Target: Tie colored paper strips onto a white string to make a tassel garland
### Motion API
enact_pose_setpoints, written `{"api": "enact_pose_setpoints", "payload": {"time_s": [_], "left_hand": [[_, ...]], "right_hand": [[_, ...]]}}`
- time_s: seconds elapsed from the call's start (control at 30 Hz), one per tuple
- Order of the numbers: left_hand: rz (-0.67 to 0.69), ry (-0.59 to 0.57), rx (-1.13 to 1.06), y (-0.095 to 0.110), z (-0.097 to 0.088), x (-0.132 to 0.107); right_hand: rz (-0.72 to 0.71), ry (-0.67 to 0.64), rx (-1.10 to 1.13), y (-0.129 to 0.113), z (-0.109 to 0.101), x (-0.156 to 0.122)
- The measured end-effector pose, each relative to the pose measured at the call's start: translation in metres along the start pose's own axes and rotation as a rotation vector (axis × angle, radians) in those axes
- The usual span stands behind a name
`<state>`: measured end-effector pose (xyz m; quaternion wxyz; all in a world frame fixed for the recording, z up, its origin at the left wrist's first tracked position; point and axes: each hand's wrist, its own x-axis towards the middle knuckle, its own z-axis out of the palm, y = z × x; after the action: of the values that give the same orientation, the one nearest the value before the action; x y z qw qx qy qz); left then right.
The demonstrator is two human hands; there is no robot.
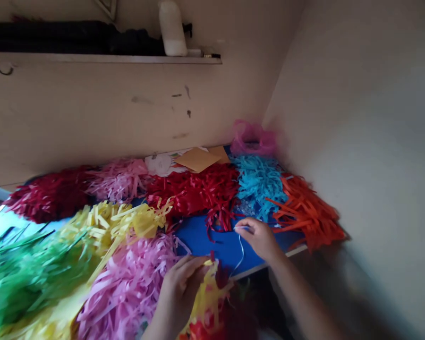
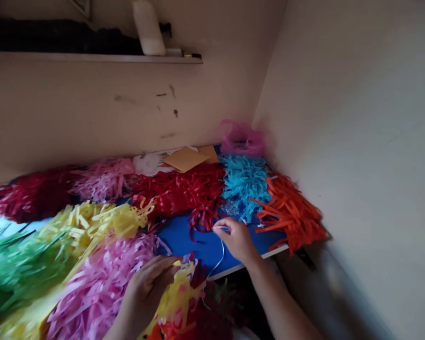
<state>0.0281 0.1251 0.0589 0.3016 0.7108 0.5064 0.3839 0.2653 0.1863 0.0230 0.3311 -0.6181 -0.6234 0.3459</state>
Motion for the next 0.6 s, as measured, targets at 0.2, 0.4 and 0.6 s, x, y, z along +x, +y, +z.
{"api": "enact_pose_setpoints", "payload": {"time_s": [0.2, 0.4, 0.6], "left_hand": [[0.041, 0.132, -0.012, 0.008, 0.01, 0.001], [0.027, 0.211, 0.033, 0.011, 0.012, -0.004], [0.029, 0.214, 0.044, 0.01, 0.009, -0.008]], "right_hand": [[0.346, -0.15, 1.018, -0.052, 0.044, -0.049], [0.463, -0.137, 1.261, -0.056, 0.058, -0.053], [0.423, -0.146, 1.173, -0.052, 0.061, -0.058]]}}
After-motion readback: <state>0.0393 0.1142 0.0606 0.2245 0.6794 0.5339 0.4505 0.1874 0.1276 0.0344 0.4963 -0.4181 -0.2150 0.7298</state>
